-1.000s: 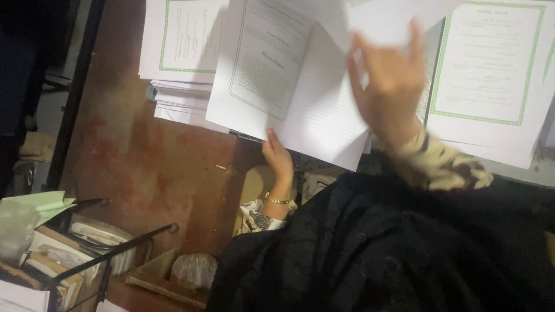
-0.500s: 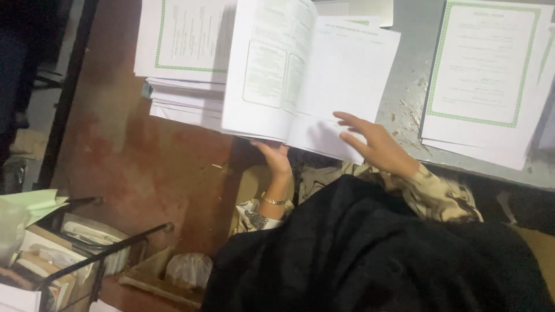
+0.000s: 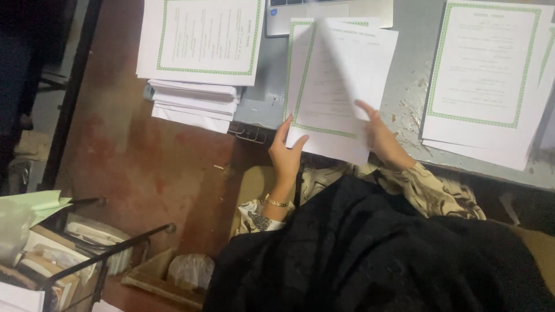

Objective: Assembling printed sheets from multiple stacks and stapling them together to create booklets.

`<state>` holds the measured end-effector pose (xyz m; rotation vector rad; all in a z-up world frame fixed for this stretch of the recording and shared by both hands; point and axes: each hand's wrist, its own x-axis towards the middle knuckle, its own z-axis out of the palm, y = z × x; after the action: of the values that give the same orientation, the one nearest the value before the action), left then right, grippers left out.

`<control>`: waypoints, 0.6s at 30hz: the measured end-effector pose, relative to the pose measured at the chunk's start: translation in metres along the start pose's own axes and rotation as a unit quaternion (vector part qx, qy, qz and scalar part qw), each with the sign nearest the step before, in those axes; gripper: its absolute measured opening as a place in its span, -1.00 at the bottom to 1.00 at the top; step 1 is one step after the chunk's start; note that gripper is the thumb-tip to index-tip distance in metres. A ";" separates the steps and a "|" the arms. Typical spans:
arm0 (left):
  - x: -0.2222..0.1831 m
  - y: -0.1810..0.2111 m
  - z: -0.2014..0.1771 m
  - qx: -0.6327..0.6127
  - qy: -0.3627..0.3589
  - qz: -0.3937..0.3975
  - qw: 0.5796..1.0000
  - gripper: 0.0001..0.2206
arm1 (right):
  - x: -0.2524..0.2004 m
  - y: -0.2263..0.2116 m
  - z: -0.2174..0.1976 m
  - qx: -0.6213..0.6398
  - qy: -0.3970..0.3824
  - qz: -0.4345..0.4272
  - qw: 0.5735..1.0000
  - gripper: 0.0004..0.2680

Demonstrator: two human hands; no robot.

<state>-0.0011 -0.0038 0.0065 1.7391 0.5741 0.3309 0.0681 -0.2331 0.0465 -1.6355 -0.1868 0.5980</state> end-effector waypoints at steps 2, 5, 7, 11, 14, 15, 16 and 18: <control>-0.001 -0.003 0.001 -0.009 0.008 0.009 1.000 -0.43 | -0.006 -0.007 0.003 -0.051 0.093 -0.050 0.993 -0.36; -0.003 -0.004 0.001 -0.030 0.025 0.024 0.999 -0.55 | -0.016 -0.030 0.009 -0.143 0.221 -0.188 0.946 -0.48; -0.004 -0.007 0.001 -0.041 0.030 0.031 0.998 -0.60 | -0.023 -0.052 0.016 -0.184 0.257 -0.274 0.908 -0.51; -0.007 -0.005 0.000 -0.155 -0.015 -0.002 0.988 -0.57 | -0.030 -0.057 0.044 -0.442 0.107 -0.291 0.842 -0.24; -0.009 0.002 -0.002 -0.223 -0.076 0.000 0.972 -0.46 | -0.021 -0.015 0.050 -0.537 0.077 -0.287 0.789 -0.24; -0.010 0.003 -0.002 -0.259 -0.112 0.018 0.959 -0.39 | -0.018 0.001 0.048 -0.585 0.107 -0.311 0.742 -0.33; -0.013 0.008 -0.002 -0.258 -0.116 0.015 0.959 -0.39 | -0.018 0.004 0.040 -0.585 0.108 -0.307 0.743 -0.33; -0.019 0.019 -0.003 -0.323 -0.192 0.036 0.926 -0.42 | -0.018 0.011 0.023 -0.537 0.181 -0.306 0.765 -0.59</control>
<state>-0.0148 -0.0148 0.0276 1.1363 0.0882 0.1897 0.0393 -0.2231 0.0396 -2.5578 -0.8582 -0.4745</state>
